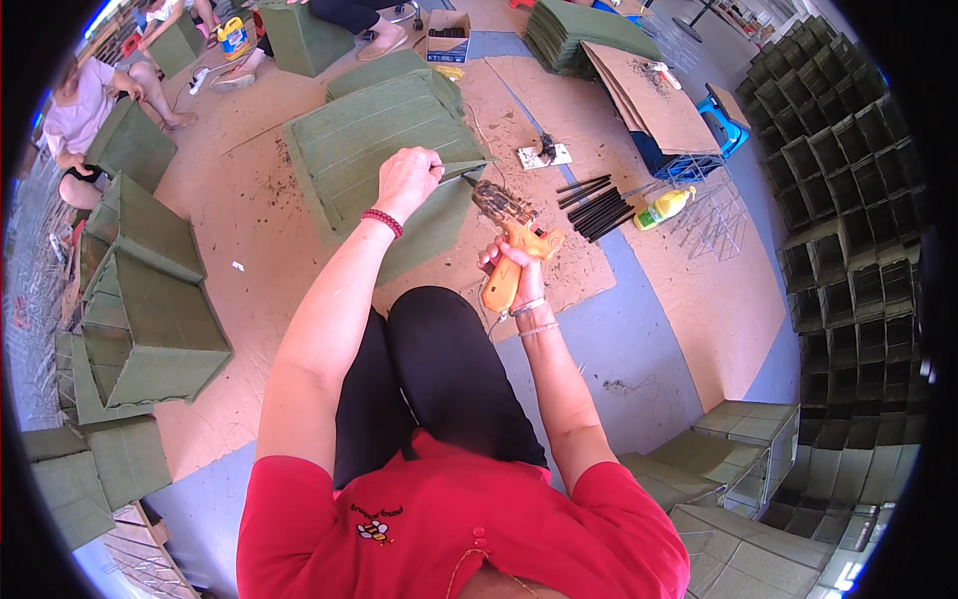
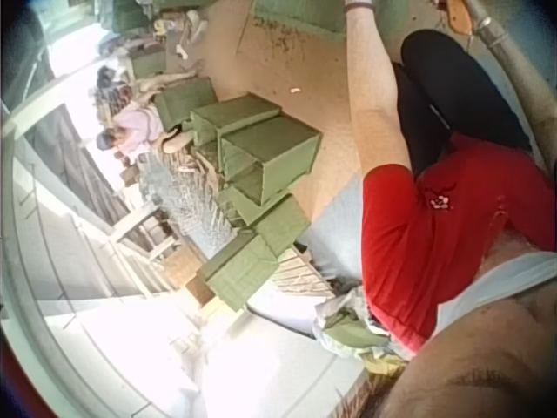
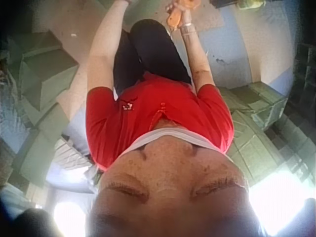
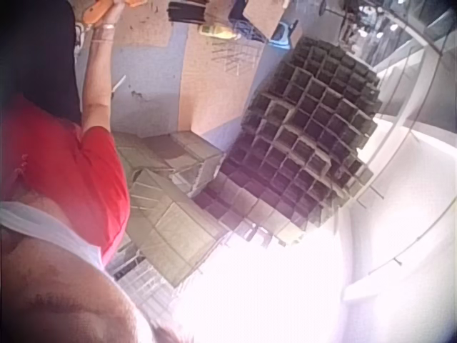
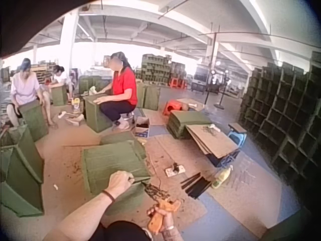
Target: Assembling and gluing fabric covers onto metal wire frames to create storage boxes in a workshop.
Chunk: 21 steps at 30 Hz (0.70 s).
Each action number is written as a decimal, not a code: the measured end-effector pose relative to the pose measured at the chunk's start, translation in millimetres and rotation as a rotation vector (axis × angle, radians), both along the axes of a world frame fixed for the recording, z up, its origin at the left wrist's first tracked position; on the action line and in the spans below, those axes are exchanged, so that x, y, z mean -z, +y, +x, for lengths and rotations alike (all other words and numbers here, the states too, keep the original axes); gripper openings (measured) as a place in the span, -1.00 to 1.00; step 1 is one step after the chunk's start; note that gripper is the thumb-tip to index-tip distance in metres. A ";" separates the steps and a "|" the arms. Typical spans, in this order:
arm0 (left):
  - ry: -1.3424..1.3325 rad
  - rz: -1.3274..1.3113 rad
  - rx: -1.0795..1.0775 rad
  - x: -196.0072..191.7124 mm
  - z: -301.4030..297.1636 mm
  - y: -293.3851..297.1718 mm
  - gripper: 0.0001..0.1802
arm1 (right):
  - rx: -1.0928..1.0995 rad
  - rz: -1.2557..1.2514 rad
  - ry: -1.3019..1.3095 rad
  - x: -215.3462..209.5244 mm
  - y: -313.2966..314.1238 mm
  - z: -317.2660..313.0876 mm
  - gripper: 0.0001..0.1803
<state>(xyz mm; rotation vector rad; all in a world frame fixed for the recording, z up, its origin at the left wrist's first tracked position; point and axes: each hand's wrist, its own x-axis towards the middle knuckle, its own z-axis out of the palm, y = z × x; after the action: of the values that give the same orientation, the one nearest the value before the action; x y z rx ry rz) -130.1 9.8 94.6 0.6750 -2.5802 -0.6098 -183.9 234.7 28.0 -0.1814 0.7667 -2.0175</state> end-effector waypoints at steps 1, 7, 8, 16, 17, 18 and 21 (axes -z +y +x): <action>-0.004 0.000 0.004 -0.1 -0.3 0.3 -0.86 | 0.011 -0.017 0.001 0.6 -0.3 -0.3 -0.86; -0.004 -0.008 0.006 0.1 0.8 -0.3 -0.86 | -0.006 0.011 -0.003 1.5 -2.5 -0.3 -0.85; -0.003 -0.007 0.006 -0.4 0.3 -0.5 -0.86 | -0.006 0.012 -0.002 0.9 -2.9 0.5 -0.85; -0.021 0.044 0.004 -5.8 4.0 -0.5 -0.88 | -0.037 0.019 0.013 -0.3 -5.1 10.2 -0.85; -0.022 0.045 0.004 -6.3 4.2 -0.5 -0.88 | -0.037 0.020 0.013 1.3 -5.0 10.0 -0.85; -0.023 0.040 0.002 -6.2 5.1 -1.9 -0.88 | -0.039 0.023 0.012 2.1 -5.4 10.4 -0.85; -0.024 0.021 0.001 -5.1 7.9 -4.6 -0.88 | -0.042 0.032 0.007 1.8 -5.5 11.8 -0.85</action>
<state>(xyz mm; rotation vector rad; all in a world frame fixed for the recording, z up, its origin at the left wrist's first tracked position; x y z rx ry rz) -122.1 5.2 99.7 0.6913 -2.5998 -0.6339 -172.1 229.2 26.2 -0.1849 0.7926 -1.9649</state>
